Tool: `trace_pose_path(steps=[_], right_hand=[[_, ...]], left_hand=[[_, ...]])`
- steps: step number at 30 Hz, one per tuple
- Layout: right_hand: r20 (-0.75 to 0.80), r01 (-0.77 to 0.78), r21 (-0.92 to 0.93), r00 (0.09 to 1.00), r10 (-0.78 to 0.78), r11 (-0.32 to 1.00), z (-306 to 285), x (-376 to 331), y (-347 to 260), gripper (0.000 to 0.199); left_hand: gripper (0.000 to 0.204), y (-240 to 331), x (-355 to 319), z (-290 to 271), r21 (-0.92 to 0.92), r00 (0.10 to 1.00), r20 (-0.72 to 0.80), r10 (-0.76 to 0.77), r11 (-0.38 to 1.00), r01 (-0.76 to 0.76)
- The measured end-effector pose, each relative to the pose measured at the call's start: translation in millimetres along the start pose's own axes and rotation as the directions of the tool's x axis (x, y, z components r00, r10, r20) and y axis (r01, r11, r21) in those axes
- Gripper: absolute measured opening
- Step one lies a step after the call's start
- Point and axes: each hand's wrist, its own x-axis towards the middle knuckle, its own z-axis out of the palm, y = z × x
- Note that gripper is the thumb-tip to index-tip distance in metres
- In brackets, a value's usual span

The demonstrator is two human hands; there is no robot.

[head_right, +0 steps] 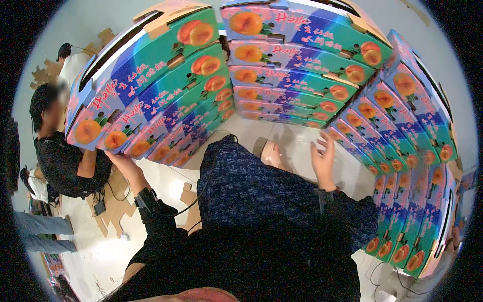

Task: The person is stacking and organizing cardboard fruit boxes to create a display or storage structure.

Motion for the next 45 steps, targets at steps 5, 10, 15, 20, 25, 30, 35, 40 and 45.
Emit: trace_pose_path(steps=[5, 10, 15, 20, 25, 30, 35, 40, 45], right_hand=[[-0.272, -0.223, 0.068, 0.934, 0.233, 0.972, -42, -17, 35, 0.048], [-0.214, -0.177, 0.134, 0.956, 0.202, 0.975, -36, -14, 31, 0.049], [-0.235, -0.037, -0.015, 0.972, 0.033, 0.999, -37, -9, -1, 0.053], [-0.383, 0.107, -0.284, 0.898, -0.215, 0.953, -101, 2, -43, 0.053], [-0.638, 0.227, -0.115, 0.730, -0.247, 0.967, -234, 15, -84, 0.045], [-0.830, 0.230, -0.225, 0.463, -0.310, 0.947, -392, 64, -83, 0.056], [-0.784, -0.149, -0.412, 0.561, -0.266, 0.899, -503, 115, -56, 0.068], [-0.658, -0.110, -0.148, 0.753, -0.015, 0.983, -504, 136, -58, 0.055], [-0.712, -0.032, 0.184, 0.684, 0.156, 0.982, -452, 126, -92, 0.058]], left_hand=[[0.058, -2, -11, 6, 0.023, 0.998, -0.022, 0.051, 0.998, -0.051], [0.058, -4, -17, 2, 0.069, 0.996, 0.004, 0.086, 0.994, -0.086], [0.060, -2, -23, -3, 0.166, 0.991, 0.084, 0.103, 0.979, -0.115], [0.069, 7, -55, 37, 0.231, 0.794, -0.180, 0.581, 0.809, -0.540], [0.063, 38, -89, 86, 0.544, 0.411, 0.275, 0.869, 0.212, -0.812], [0.056, 39, -124, 143, 0.309, 0.401, 0.407, 0.821, 0.289, -0.906], [0.049, 30, -167, 183, 0.125, 0.477, 0.513, 0.714, 0.487, -0.864], [0.043, 20, -205, 197, -0.047, 0.514, 0.659, 0.550, 0.711, -0.701], [0.038, 12, -220, 182, -0.067, 0.413, 0.815, 0.407, 0.774, -0.629]])
